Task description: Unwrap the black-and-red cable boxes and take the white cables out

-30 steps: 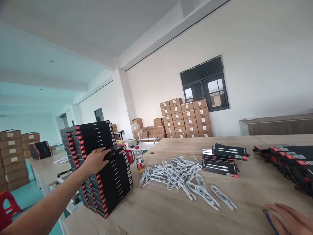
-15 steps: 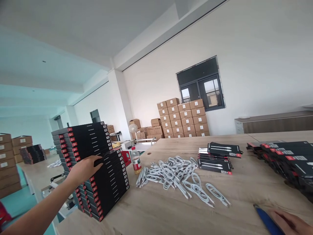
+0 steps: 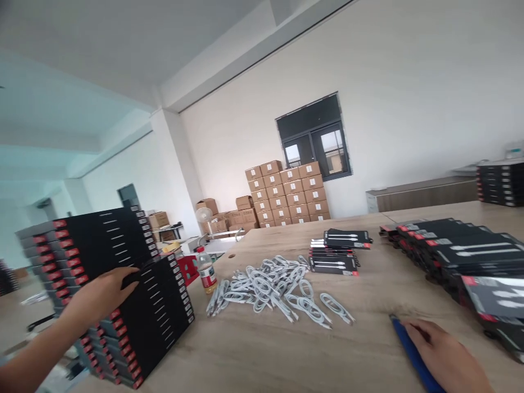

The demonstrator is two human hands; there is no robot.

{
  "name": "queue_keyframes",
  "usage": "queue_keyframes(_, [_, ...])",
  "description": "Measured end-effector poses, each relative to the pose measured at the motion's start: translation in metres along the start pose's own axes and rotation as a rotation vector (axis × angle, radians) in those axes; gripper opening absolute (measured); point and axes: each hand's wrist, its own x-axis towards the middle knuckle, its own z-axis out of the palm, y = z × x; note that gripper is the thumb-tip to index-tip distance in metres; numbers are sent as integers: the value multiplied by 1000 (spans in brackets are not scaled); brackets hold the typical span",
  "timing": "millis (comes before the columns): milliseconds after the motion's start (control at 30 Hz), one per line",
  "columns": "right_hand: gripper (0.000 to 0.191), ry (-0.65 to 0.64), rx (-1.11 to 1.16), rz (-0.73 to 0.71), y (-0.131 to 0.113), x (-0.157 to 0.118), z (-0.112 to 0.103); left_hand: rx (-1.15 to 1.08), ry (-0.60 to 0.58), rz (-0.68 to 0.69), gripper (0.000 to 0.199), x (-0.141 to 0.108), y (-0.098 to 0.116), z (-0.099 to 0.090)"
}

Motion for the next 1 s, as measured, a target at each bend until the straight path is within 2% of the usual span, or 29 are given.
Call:
queue_keyframes(67, [33, -144, -4, 59, -16, -5, -7, 17, 131, 75, 46, 3, 11, 1])
queue_keyframes(133, [38, -155, -11, 88, -28, -8, -11, -5, 250, 171, 47, 7, 32, 7])
queue_keyframes(167, [39, -135, -16, 85, -31, -9, -12, -39, 269, 219, 48, 10, 48, 11])
queue_keyframes(233, [40, -96, -17, 63, -34, -11, -12, -141, 227, 291, 47, 14, 89, 21])
queue_keyframes(300, [41, -64, 7, 40, -36, -11, -12, -262, 158, 362, 46, 17, 143, 33])
queue_keyframes(400, [44, -65, 46, 43, -41, -12, -14, -455, 47, 509, 46, 22, 237, 52])
queue_keyframes(567, [45, -148, 9, 56, -55, -12, -13, -546, -47, 666, 56, 39, 396, 86])
queue_keyframes(633, [40, -144, -35, 72, -57, -12, -11, -563, -82, 686, 63, 48, 447, 98])
queue_keyframes(700, [35, -139, -89, 91, -57, -12, -9, -574, -113, 696, 65, 55, 486, 110])
queue_keyframes(767, [31, -133, -132, 104, -57, -12, -9, -583, -142, 698, 61, 57, 513, 120])
queue_keyframes(833, [27, -139, -158, 110, -57, -12, -9, -594, -162, 683, 54, 55, 528, 126])
queue_keyframes(1000, [25, -178, -239, 90, -62, -12, -10, -709, -165, 575, 43, 47, 537, 125])
